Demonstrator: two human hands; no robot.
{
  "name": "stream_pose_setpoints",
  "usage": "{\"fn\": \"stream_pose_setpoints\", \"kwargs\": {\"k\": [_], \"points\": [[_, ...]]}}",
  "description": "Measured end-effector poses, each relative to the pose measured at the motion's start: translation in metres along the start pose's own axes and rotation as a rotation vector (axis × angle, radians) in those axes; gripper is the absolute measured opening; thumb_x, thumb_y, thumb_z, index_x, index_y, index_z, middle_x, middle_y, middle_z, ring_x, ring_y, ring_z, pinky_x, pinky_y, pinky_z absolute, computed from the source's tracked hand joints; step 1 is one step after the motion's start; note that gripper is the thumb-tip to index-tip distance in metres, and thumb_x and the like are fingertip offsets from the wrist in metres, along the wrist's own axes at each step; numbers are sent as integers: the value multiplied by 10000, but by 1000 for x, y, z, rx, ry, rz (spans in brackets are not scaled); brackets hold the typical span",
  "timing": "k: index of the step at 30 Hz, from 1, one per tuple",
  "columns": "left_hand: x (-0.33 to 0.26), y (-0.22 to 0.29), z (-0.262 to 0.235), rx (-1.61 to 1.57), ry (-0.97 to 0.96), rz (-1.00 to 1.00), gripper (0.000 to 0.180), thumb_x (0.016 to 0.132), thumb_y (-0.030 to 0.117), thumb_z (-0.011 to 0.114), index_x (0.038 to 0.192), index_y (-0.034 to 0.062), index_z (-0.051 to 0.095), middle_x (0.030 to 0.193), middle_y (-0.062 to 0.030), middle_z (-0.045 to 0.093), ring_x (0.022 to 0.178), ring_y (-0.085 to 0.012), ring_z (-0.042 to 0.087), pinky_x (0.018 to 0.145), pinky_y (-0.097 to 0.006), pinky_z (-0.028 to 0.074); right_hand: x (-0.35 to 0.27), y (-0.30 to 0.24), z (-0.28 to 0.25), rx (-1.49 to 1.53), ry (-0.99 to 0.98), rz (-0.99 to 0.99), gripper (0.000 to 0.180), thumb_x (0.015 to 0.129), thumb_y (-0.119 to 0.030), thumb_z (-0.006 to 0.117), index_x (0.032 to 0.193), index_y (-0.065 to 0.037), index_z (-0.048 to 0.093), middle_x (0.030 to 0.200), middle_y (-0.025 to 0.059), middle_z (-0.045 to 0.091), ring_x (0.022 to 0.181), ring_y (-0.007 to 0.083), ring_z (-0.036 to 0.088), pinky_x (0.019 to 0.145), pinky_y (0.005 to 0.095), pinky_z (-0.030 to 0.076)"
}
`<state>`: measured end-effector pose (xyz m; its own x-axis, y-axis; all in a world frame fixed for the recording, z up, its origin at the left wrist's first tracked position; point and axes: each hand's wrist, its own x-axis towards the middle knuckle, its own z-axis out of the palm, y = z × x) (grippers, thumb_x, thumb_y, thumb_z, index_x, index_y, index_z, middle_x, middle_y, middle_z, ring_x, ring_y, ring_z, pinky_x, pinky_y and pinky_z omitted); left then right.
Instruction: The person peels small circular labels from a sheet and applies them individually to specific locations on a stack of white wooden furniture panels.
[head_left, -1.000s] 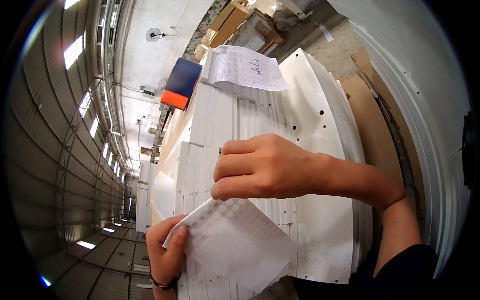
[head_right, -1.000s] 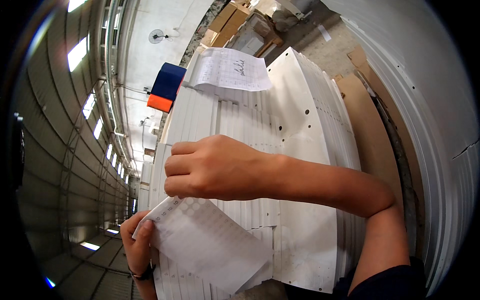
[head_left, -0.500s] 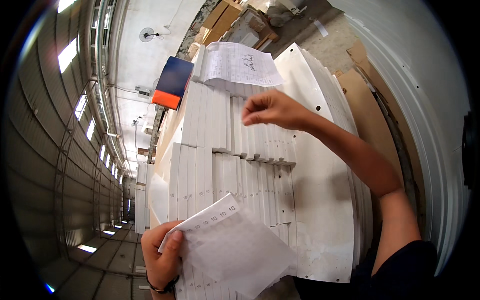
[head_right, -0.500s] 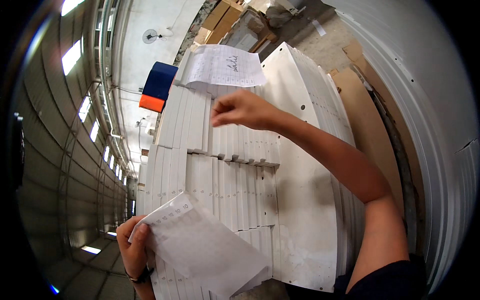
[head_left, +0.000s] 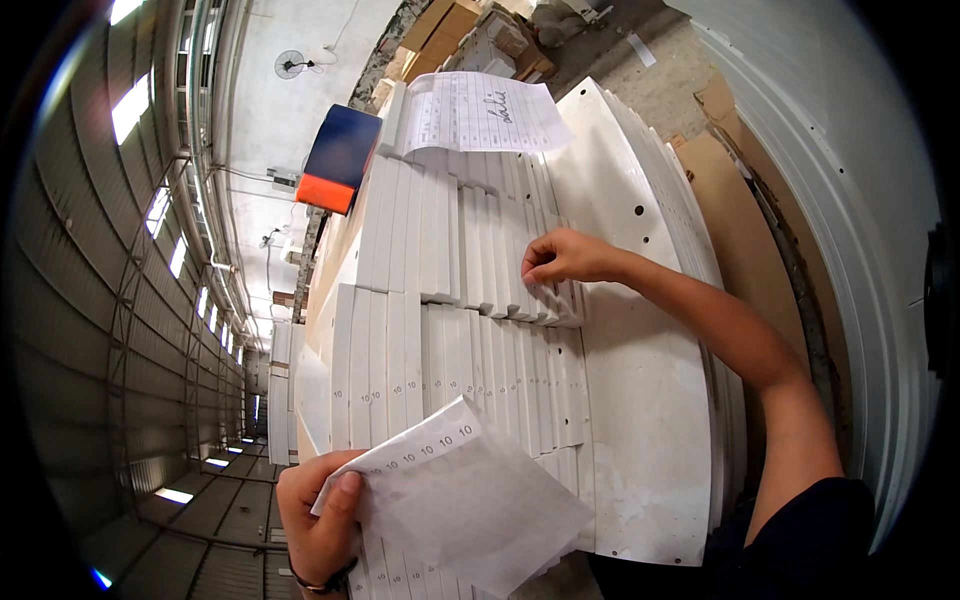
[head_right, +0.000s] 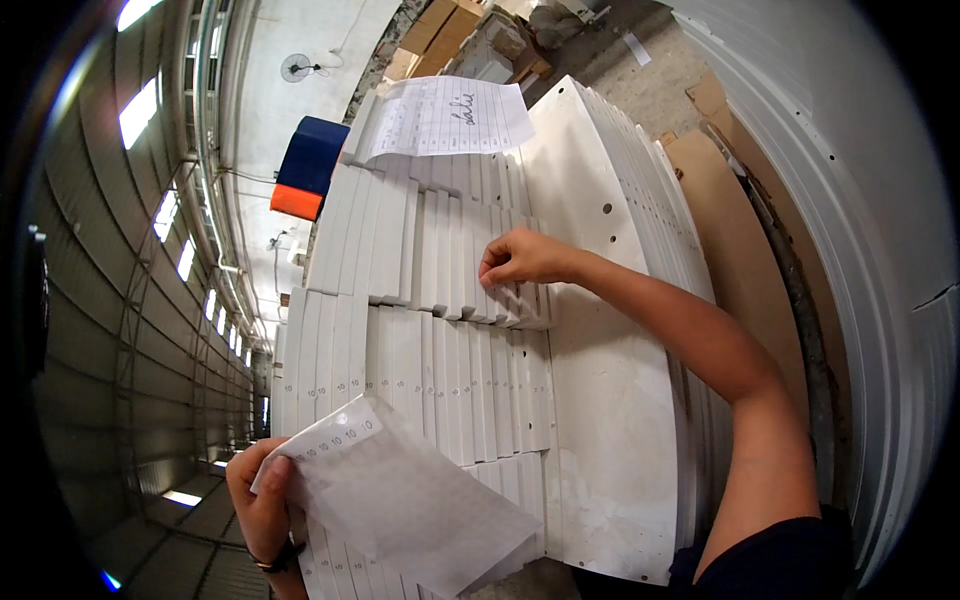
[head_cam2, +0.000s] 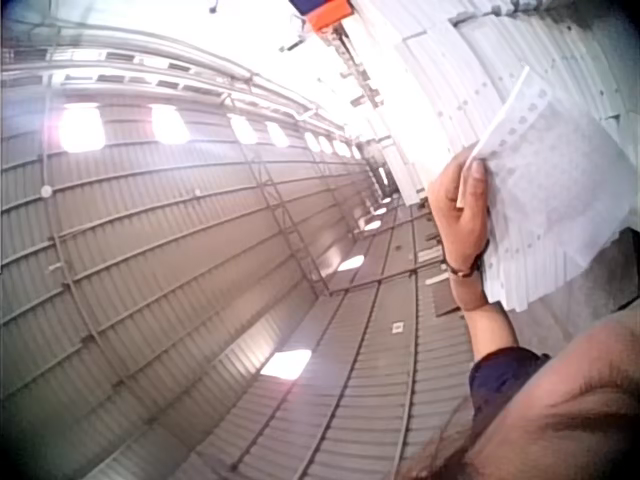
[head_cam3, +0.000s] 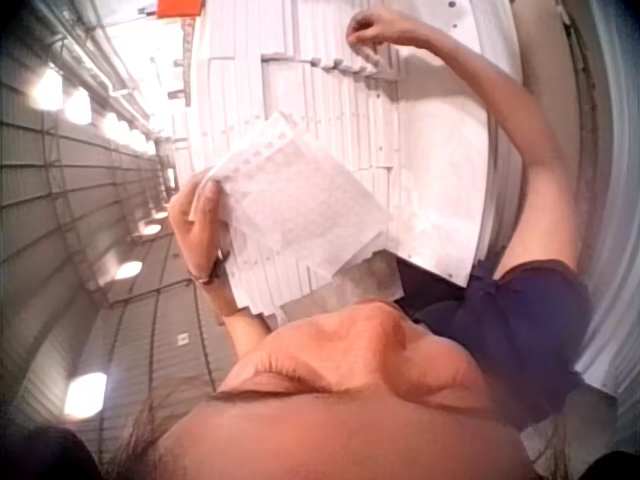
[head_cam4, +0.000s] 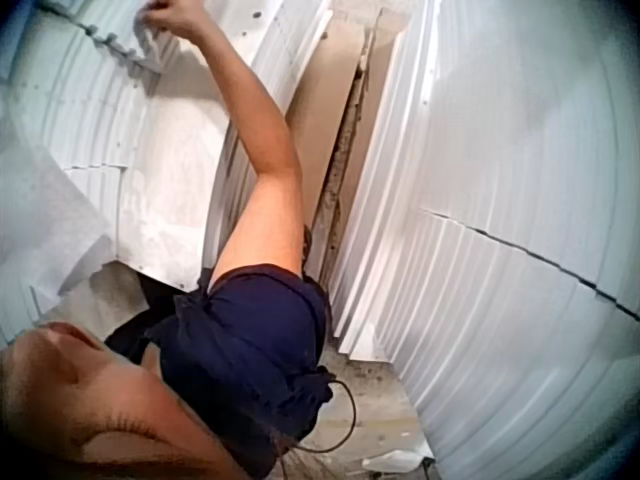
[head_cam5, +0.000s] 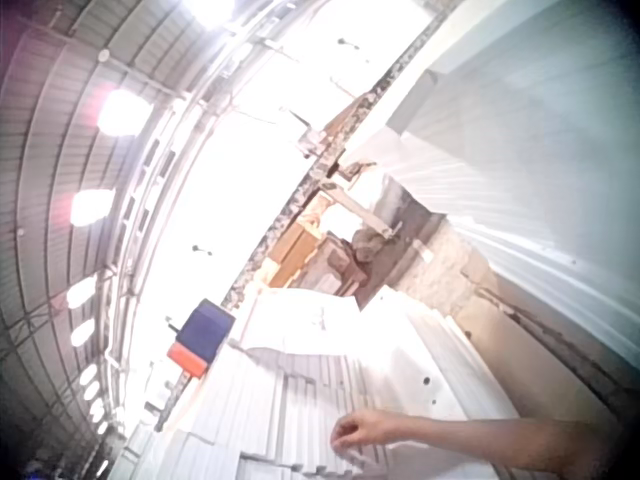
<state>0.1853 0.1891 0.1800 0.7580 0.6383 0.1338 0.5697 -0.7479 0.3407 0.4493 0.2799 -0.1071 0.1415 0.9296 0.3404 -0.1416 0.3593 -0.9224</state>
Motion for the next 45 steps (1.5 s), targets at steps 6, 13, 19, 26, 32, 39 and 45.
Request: {"fn": "stream_pose_setpoints", "kwargs": {"k": [6,13,19,26,32,39,45], "points": [[0,2,-1,20,-54,0,286,820,192,544,858,-81,616,705,-109,638,622,-126,569,586,-226,420,1,-8,13,-229,245,-78,162,708,-160,692,729,-18,616,696,52,623,655,135,566,602,275,439],[-1,2,0,61,17,6,285,813,186,532,859,-82,614,689,-102,632,615,-119,562,576,-228,416,5,-13,9,267,176,-44,157,748,-114,663,857,-33,584,783,26,595,684,98,538,592,249,440],[1,2,-3,47,-30,29,288,813,192,531,850,-80,617,684,-98,632,605,-121,562,572,-229,417,4,-14,15,210,8,-80,148,780,-97,635,871,-51,528,775,-3,551,704,55,493,608,206,412],[4,-5,0,24,-29,14,292,819,201,532,842,-77,620,708,-109,643,608,-130,576,580,-228,426,1,-7,7,367,-61,-91,169,777,-112,635,867,-57,503,792,-7,530,726,66,490,655,215,410],[-2,5,0,47,1,-30,311,801,248,554,833,-54,625,705,-81,614,639,-125,541,605,-239,394,6,-11,11,281,-98,-159,167,774,-91,636,859,-55,497,784,-18,523,714,59,474,656,213,399],[-2,7,-1,21,-15,-102,329,769,286,584,824,-36,628,697,-46,583,662,-109,499,623,-244,360,5,-13,18,144,75,-193,150,736,-39,649,760,-38,501,689,-3,546,645,69,495,589,225,410],[5,2,-1,23,-100,33,245,817,141,513,874,-77,611,726,-116,643,636,-139,584,606,-225,429,1,-22,20,-82,242,-72,186,726,-53,659,679,-44,479,632,11,536,632,72,500,590,227,409]]}}
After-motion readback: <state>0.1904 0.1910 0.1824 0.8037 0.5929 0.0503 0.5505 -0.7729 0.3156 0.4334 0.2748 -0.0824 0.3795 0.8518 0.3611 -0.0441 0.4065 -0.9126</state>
